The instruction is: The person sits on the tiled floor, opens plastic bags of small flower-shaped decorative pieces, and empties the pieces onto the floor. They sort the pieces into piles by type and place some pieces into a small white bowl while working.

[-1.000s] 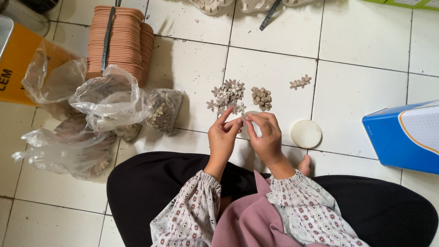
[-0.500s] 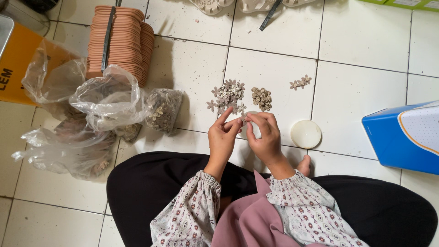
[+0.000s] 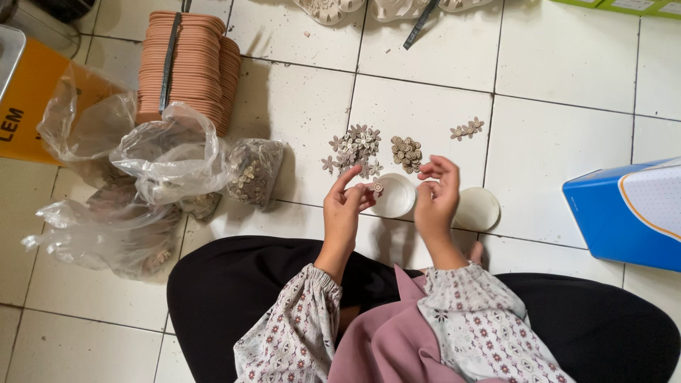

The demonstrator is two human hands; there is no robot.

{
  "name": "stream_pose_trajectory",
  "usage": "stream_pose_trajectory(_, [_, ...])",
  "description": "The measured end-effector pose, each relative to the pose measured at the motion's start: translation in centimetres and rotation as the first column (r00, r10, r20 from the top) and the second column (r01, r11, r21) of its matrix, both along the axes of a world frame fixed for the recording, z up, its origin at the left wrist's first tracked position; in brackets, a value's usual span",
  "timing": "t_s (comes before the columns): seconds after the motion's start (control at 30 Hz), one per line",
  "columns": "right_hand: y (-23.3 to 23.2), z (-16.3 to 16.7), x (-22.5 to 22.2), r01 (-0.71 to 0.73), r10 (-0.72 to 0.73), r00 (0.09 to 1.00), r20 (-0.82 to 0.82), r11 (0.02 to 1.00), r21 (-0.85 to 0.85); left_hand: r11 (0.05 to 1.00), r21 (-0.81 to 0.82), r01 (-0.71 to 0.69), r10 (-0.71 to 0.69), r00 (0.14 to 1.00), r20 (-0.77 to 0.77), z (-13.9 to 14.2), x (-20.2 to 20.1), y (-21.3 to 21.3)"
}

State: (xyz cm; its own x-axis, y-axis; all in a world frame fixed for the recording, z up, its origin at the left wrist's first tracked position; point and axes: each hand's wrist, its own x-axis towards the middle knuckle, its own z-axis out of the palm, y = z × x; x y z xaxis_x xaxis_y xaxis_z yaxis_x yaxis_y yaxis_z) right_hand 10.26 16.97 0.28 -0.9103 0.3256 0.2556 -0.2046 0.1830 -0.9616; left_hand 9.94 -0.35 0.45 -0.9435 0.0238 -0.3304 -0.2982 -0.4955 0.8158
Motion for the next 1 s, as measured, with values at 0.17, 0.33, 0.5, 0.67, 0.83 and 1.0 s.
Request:
stream_pose_trajectory(0.17, [4.0,-2.4,-1.7,0.167,-0.127,0.976,0.175,0.957,-0.236,1.0,-0.016,0.012,-0.013,1.0,-0.014,0.1,0.0,0.1])
stream_pose_trajectory(0.33, [5.6,-3.1,-1.9,0.275,-0.192,0.933,0.303,0.926,-0.258,0.992,-0.128,0.012,-0.02,0.998,-0.061,1.6,0.2,0.2])
stream_pose_trajectory(0.5, [5.6,-3.2,-2.1,0.276,-0.187,0.929,0.319,0.926,-0.259,0.992,-0.129,-0.017,0.011,0.999,-0.05,2.1,0.2,0.2])
stream_pose_trajectory(0.67, [6.4,-3.1,-2.2,0.314,-0.203,0.915,0.348,0.901,-0.3,0.998,-0.049,-0.037,0.035,0.999,-0.036,1.1,0.1,-0.1])
stream_pose_trajectory(0.83, [6.6,-3.0,-2.1,0.327,-0.208,0.91,0.358,0.892,-0.311,0.998,0.017,-0.056,0.056,0.998,-0.009,0.4,-0.1,-0.3])
stream_pose_trajectory(1.0, [6.5,-3.0,-2.2,0.326,-0.202,0.906,0.371,0.893,-0.31,0.991,-0.13,-0.026,0.016,0.997,-0.08,1.2,0.2,0.0])
